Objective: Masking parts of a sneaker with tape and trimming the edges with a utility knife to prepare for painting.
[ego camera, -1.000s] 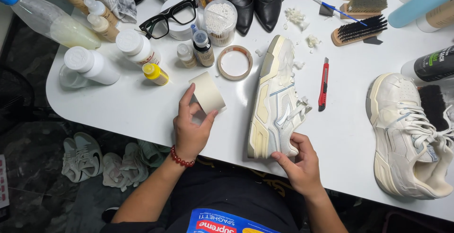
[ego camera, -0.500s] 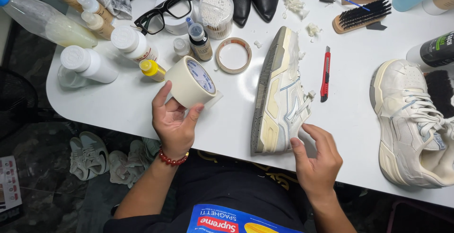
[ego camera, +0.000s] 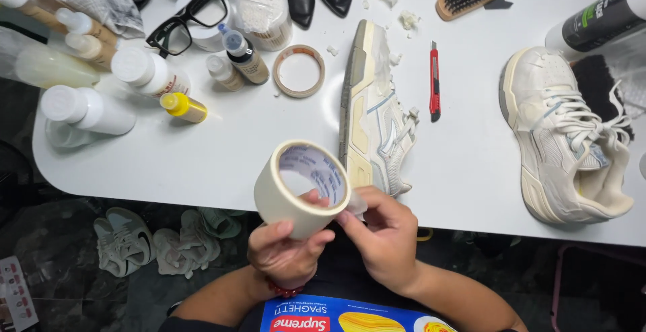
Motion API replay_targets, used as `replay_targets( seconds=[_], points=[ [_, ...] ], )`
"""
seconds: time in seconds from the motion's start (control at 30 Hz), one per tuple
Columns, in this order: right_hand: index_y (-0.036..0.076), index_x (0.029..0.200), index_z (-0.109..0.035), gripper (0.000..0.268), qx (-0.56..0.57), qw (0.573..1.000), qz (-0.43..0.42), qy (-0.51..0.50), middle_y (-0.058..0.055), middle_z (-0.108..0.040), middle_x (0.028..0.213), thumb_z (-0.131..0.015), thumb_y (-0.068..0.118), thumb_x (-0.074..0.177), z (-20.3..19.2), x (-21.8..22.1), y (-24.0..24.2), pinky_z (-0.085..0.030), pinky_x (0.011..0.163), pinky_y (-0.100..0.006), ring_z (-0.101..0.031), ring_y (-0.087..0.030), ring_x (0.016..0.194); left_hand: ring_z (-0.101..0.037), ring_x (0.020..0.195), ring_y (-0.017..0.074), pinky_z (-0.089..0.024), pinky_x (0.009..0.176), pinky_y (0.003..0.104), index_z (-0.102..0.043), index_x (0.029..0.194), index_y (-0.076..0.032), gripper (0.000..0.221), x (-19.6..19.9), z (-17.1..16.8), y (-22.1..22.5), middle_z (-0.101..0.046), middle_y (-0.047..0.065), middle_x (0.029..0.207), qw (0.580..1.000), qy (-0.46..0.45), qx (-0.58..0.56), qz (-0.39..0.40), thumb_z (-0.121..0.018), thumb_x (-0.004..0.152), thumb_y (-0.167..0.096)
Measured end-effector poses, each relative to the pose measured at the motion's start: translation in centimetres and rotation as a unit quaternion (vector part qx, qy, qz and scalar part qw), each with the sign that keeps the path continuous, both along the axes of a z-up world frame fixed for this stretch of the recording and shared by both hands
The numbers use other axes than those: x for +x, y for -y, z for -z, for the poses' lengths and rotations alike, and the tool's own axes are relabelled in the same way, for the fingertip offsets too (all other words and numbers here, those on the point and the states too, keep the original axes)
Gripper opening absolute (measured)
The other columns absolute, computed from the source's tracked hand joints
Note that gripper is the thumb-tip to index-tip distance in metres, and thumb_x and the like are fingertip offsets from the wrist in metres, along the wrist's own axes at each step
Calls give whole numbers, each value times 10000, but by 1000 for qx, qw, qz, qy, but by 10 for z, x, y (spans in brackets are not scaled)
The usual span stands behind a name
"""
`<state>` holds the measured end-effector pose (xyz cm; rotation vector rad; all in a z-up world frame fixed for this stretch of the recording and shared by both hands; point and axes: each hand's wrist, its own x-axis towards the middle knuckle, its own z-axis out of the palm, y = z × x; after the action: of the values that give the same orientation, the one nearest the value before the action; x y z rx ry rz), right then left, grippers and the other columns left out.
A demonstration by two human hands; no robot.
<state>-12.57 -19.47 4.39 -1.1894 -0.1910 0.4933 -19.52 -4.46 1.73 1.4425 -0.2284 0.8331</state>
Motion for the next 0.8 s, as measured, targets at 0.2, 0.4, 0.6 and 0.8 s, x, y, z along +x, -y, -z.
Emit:
replay_targets(
  seconds=[0.2,0.4,0.6,0.8],
  points=[
    [-57,1021,-659,93,-62,939,40,335,-194,-685,1072,-651,-23,935,-29,-10,18,-606,946,-399,-721,-331,1043,-763,1106,367,-496,1019,632,-533,1309,-4,389,-62,45,-46,-591,323,1260,969,-45,153,190,-659,941,-21],
    [-51,945,-634,151,-61,864,-33,498,-179,-663,992,-696,67,875,-63,7,54,-630,891,-481,-722,-356,1000,-733,877,284,-631,720,379,-592,1141,-49,202,-29,-30,-71,-693,186,1037,906,114,389,121,-734,1010,-106],
    [-22,906,-648,139,-177,899,-59,395,-144,-705,974,-662,-26,768,-52,-4,73,-633,910,-418,-752,-283,976,-746,852,275,-619,720,352,-636,1104,0,262,2,-49,-21,-710,136,974,969,-31,214,119,-736,937,-176],
    [-12,925,-665,135,-227,923,-115,289,-130,-709,978,-703,2,796,-39,-10,78,-587,829,-333,-731,-248,933,-714,783,237,-563,684,297,-706,989,-17,265,18,-66,14,-706,107,900,944,-190,176,203,-827,821,-181]
  ],
)
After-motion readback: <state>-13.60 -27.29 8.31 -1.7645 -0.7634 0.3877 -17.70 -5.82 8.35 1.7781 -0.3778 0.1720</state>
